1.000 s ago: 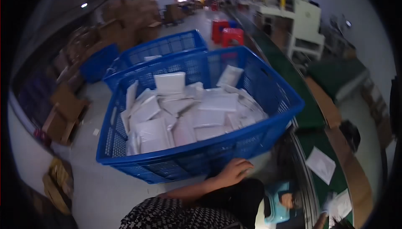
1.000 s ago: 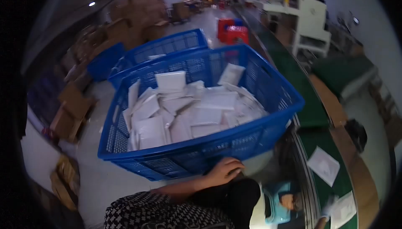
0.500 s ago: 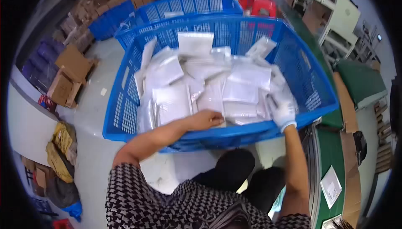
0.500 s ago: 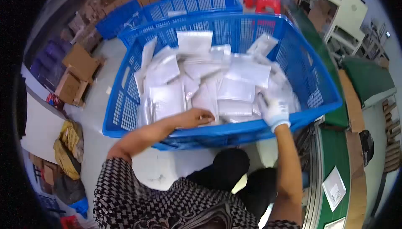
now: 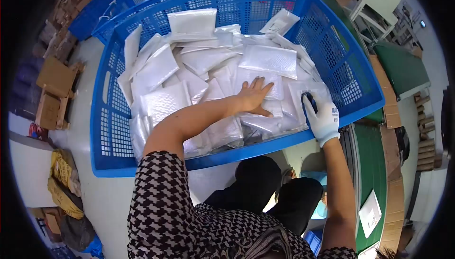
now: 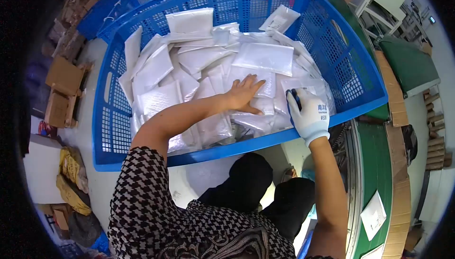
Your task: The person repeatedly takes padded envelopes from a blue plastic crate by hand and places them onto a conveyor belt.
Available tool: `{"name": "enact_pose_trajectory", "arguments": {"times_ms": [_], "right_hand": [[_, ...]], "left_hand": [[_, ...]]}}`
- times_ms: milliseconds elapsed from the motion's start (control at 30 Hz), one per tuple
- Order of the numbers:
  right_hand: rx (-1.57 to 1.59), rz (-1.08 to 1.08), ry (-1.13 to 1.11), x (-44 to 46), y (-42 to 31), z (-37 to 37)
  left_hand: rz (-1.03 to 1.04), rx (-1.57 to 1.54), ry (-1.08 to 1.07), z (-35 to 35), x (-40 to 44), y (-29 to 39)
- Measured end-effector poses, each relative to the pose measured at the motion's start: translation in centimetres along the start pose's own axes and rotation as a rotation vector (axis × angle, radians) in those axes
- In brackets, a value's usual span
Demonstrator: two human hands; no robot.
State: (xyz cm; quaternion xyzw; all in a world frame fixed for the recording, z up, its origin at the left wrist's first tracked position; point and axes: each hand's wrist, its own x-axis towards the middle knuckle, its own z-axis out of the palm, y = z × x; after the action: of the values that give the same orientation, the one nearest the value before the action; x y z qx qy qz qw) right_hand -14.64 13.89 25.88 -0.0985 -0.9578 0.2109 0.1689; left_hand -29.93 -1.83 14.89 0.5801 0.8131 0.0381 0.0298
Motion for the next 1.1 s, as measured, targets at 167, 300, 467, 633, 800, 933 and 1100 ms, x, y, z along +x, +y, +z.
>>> {"name": "enact_pose_trajectory", "arguments": {"times_ms": [167,300,467,633,800,933,1100], "right_hand": [[0.044,0.018,0.024,-0.6,0.4,0.3],[0.052,-0.027,0.074,-0.1,0.2,0.2],[0.037,-0.038,0.112,-0.3,0.3,0.2],[0.03,-0.06,0.146,-0.1,0.5,0.3],[0.032,-0.047,0.127,-0.2,0.8,0.4],[0.038,-0.033,0.134,-0.1,0.5,0.4],[-0.013,0.059,-0.034,-0.2,0.5,-0.8]], "left_hand": [[0.041,-0.087,-0.078,2.0,1.1,2.0],[-0.07,-0.031,0.067,1.4,2.7,-0.6],[-0.267,0.001,-0.029,1.3,4.7,-3.1],[-0.245,0.14,-0.045,2.1,7.7,-3.5],[-0.317,0.07,-0.122,4.5,9.5,-4.0],[-0.322,0.215,0.16,6.6,8.6,-4.0],[-0.194,0.032,0.092,1.0,7.1,-3.8]]}}
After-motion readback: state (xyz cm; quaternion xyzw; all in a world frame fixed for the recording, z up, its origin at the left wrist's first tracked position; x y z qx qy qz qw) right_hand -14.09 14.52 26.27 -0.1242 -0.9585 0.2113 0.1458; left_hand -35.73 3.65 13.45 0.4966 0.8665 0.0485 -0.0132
